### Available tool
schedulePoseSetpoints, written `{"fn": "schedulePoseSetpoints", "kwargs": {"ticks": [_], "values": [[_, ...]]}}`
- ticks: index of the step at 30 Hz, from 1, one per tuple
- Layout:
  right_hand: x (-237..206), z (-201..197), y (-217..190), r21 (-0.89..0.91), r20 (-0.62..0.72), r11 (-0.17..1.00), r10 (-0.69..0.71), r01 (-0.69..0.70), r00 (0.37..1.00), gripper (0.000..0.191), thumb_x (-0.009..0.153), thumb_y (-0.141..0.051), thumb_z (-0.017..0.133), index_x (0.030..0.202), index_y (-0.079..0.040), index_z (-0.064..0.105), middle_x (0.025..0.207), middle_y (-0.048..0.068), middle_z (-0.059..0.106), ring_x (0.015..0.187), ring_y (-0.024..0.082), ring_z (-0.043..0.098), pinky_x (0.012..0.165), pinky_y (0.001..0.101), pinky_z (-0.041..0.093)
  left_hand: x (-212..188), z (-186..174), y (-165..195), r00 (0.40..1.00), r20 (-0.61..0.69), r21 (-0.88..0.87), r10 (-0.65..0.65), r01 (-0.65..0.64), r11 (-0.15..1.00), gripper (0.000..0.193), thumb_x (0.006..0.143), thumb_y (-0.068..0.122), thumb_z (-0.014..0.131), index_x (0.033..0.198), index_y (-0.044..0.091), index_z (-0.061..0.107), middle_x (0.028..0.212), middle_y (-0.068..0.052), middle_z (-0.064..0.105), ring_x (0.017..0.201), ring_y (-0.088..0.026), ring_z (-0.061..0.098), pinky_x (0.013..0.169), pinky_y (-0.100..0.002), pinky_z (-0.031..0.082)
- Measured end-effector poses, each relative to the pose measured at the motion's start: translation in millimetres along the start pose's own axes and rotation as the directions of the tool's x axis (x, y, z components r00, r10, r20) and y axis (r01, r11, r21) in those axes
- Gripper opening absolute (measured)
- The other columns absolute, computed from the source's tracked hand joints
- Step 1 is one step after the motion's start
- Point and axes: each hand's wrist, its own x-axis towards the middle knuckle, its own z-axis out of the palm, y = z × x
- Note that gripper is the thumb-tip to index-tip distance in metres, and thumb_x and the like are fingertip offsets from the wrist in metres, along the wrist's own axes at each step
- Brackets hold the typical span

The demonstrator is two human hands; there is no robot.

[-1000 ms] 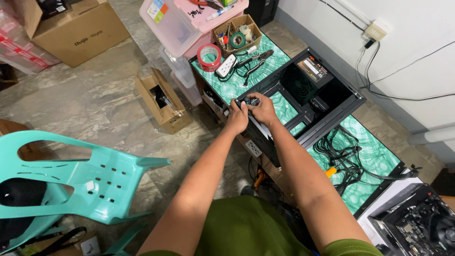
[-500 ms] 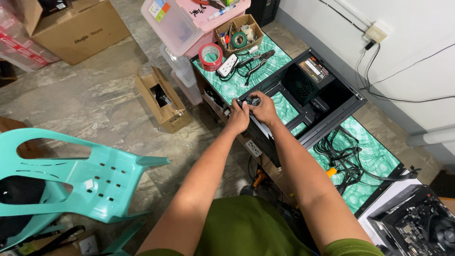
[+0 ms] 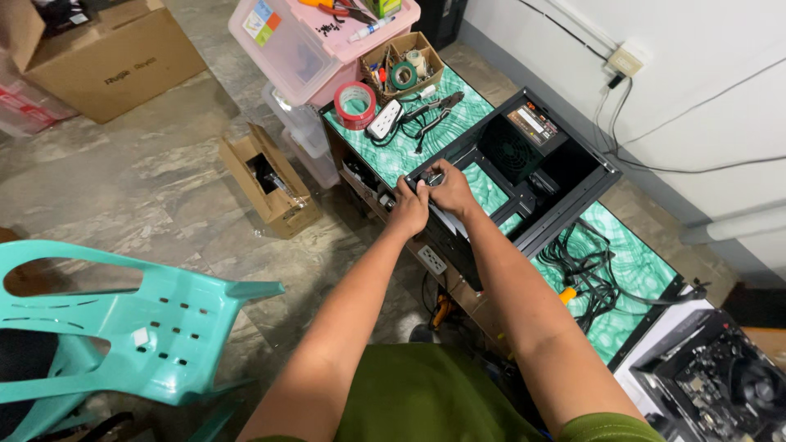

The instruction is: The person installs a motherboard into an open desktop computer case on a workbench, positions a CPU cooler fan onto the board, picks small screws from a parts tray, and uses a screwdriver to drive screws and secure the components inside the case.

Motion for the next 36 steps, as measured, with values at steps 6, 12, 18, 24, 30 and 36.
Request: {"fn": "schedulePoseSetpoints", "kwargs": {"ticks": [6, 12, 18, 24, 30, 36], "values": [[-1, 1, -3, -0.103, -0.033, 0.992, 0.075, -0.078, 0.997, 0.03, 0.077, -0.018, 0.083, 0.098, -0.002, 0.068, 0.092, 0.01, 0.074, 0.085, 0.014, 0.066, 0.079, 0.0316, 0.054, 4, -1, 4, 0.995, 0.089, 0.022, -0.05, 0.048, 0.999, 0.073, 0.102, 0.055, 0.035, 0.153, 0.006, 0.016, 0.149, -0.035, 0.036, 0.115, -0.056, 0.058, 0.095, -0.06, 0.048], [-6, 3, -4, -0.141, -0.099, 0.981, 0.124, -0.137, 0.987, 0.028, 0.075, -0.016, 0.082, 0.094, -0.002, 0.068, 0.089, 0.01, 0.074, 0.083, 0.015, 0.066, 0.078, 0.0319, 0.054, 2, -8, 2, 0.987, 0.159, 0.0, 0.031, -0.031, 1.0, 0.077, 0.101, 0.059, 0.036, 0.154, 0.006, 0.017, 0.151, -0.035, 0.034, 0.118, -0.056, 0.057, 0.098, -0.059, 0.048], [-9, 4, -4, -0.098, -0.127, 0.986, 0.125, -0.138, 0.984, 0.032, 0.071, -0.014, 0.083, 0.098, -0.004, 0.07, 0.095, 0.009, 0.074, 0.087, 0.016, 0.068, 0.081, 0.0337, 0.054, 10, -19, -1, 0.951, 0.305, 0.017, 0.046, -0.053, 0.998, 0.084, 0.102, 0.062, 0.032, 0.158, 0.003, 0.013, 0.158, -0.035, 0.028, 0.127, -0.056, 0.05, 0.106, -0.058, 0.043], [-12, 1, -10, -0.181, -0.134, 0.965, 0.167, -0.19, 0.977, 0.03, 0.074, -0.015, 0.083, 0.099, -0.003, 0.072, 0.096, 0.009, 0.075, 0.09, 0.018, 0.07, 0.083, 0.0327, 0.054, 15, -25, 1, 0.92, 0.384, 0.022, 0.085, -0.101, 0.995, 0.088, 0.101, 0.063, 0.036, 0.157, 0.0, 0.012, 0.154, -0.037, 0.031, 0.131, -0.056, 0.048, 0.107, -0.057, 0.043], [-14, 4, -9, -0.171, -0.137, 0.959, 0.204, -0.226, 0.969, 0.033, 0.072, -0.018, 0.085, 0.097, -0.003, 0.071, 0.093, 0.01, 0.075, 0.085, 0.019, 0.069, 0.077, 0.0336, 0.053, 16, -23, -6, 0.907, 0.414, 0.03, 0.076, -0.098, 0.995, 0.089, 0.099, 0.065, 0.038, 0.155, 0.0, 0.015, 0.154, -0.038, 0.032, 0.128, -0.057, 0.051, 0.106, -0.057, 0.044], [-10, 8, 8, -0.138, -0.109, 0.964, 0.213, -0.227, 0.971, 0.034, 0.074, -0.017, 0.085, 0.1, -0.003, 0.07, 0.089, 0.011, 0.075, 0.08, 0.02, 0.07, 0.072, 0.0354, 0.056, 44, -40, -7, 0.883, 0.466, 0.241, -0.057, -0.064, 0.968, 0.096, 0.095, 0.072, 0.044, 0.154, 0.001, 0.018, 0.158, -0.033, 0.022, 0.141, -0.051, 0.037, 0.116, -0.06, 0.03]]}}
